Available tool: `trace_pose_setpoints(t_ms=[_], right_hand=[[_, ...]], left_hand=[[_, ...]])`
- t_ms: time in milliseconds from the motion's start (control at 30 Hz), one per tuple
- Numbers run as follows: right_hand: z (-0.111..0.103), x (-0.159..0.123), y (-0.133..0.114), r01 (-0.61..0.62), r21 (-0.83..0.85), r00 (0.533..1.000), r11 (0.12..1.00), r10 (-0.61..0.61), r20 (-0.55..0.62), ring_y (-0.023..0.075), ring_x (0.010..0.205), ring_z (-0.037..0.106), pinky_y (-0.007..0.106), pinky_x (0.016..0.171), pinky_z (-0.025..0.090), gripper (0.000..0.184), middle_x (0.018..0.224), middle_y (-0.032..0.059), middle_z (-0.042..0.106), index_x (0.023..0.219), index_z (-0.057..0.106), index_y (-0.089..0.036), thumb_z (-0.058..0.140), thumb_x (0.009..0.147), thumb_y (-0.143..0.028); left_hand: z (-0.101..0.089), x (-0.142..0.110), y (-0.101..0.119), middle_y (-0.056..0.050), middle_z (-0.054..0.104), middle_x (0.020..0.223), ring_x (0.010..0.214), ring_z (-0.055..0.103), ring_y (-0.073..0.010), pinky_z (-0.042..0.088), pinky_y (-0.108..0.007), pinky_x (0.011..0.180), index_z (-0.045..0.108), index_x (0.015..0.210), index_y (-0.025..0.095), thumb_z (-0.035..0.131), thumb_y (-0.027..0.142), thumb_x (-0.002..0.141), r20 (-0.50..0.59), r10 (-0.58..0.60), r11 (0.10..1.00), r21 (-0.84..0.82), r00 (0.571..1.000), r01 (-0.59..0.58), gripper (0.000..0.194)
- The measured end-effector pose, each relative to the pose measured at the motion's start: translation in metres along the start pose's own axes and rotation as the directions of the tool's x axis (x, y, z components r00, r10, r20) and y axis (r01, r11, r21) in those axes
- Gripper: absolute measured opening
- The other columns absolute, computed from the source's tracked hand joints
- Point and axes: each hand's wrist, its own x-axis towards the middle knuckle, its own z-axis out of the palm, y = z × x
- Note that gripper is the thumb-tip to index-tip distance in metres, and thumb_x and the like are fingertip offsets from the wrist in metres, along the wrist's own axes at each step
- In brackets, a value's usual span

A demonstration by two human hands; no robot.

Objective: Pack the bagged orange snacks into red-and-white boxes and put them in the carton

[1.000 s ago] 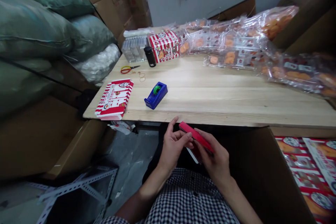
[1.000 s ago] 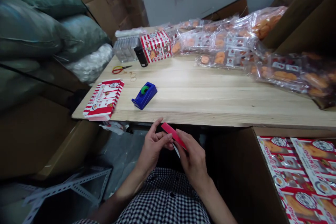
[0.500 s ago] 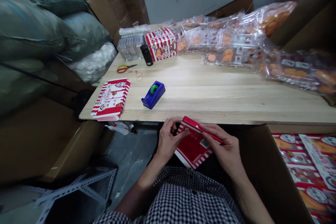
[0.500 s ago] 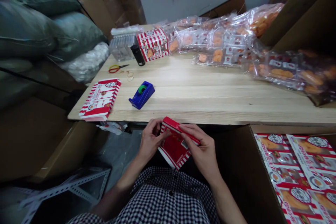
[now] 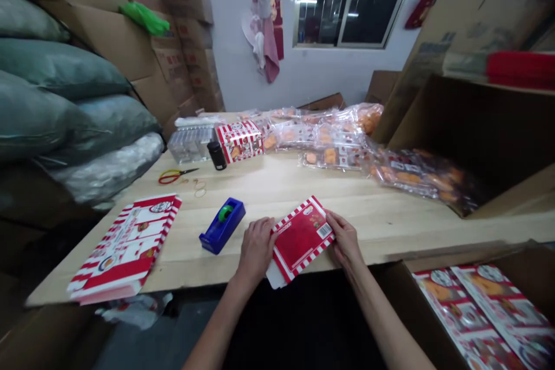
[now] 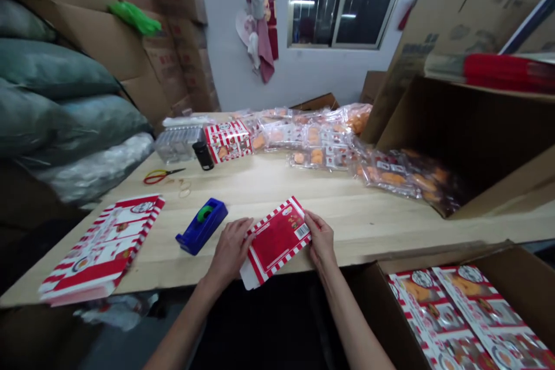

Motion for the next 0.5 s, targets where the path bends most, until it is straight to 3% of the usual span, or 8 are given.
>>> trace_pose_setpoints(t_ms=[67,133,233,400,500], right_hand=[[0.012,0.014,0.009,0.078,-0.096,0.997,0.992,-0.077,0.018,0.026,0.074,0.074,0.043,0.071,0.062,0.049,0.085,0.0096,0.078,0.1,0.075,-0.015,0.068,0.078,-0.058],[0.021,0.028,0.015,0.166,-0.224,0.986,0.96,-0.159,0.048,0.0291,0.081,0.072,0.047,0.073,0.061,0.048,0.089,0.011,0.076,0.101,0.074,-0.015,0.069,0.076,-0.056],[0.033,0.065,0.009,0.316,-0.428,0.948,0.847,-0.304,0.099,0.035,0.107,0.064,0.058,0.092,0.053,0.049,0.11,0.0149,0.07,0.114,0.07,-0.017,0.069,0.076,-0.048],[0.083,0.185,-0.024,0.537,-0.636,0.835,0.555,-0.455,0.308,0.0375,0.14,0.036,0.06,0.116,0.024,0.047,0.143,0.0184,0.05,0.129,0.063,-0.017,0.063,0.082,-0.024],[0.13,0.263,-0.032,0.642,-0.675,0.755,0.363,-0.452,0.475,0.0354,0.152,0.012,0.059,0.121,0.006,0.069,0.161,0.0099,0.032,0.141,0.053,-0.026,0.063,0.076,-0.004]], left_hand=[[0.008,0.009,-0.012,-0.016,0.057,0.142,0.132,0.051,-0.0295,0.041,-0.051,0.11,0.057,0.137,0.017,0.052,0.029,0.095,-0.001,0.043,0.988,0.146,0.999,-0.043,0.043],[0.012,0.006,-0.025,-0.014,0.051,0.149,0.137,0.048,-0.0278,0.041,-0.05,0.112,0.052,0.142,0.02,0.052,0.03,0.096,0.068,0.099,0.97,0.214,0.993,-0.111,0.047],[0.011,-0.009,-0.05,-0.011,0.049,0.151,0.142,0.043,-0.028,0.039,-0.052,0.114,0.046,0.146,0.024,0.051,0.028,0.096,0.088,0.168,0.931,0.313,0.982,-0.187,0.051],[0.023,-0.024,-0.107,-0.013,0.045,0.153,0.144,0.039,-0.0282,0.039,-0.047,0.116,0.023,0.158,0.022,0.056,0.032,0.094,-0.07,0.308,0.894,0.362,0.949,-0.263,0.073],[0.047,-0.027,-0.137,-0.009,0.061,0.138,0.135,0.051,-0.0259,0.046,-0.042,0.112,0.02,0.158,0.028,0.056,0.035,0.094,-0.144,0.344,0.891,0.36,0.928,-0.275,0.074]])
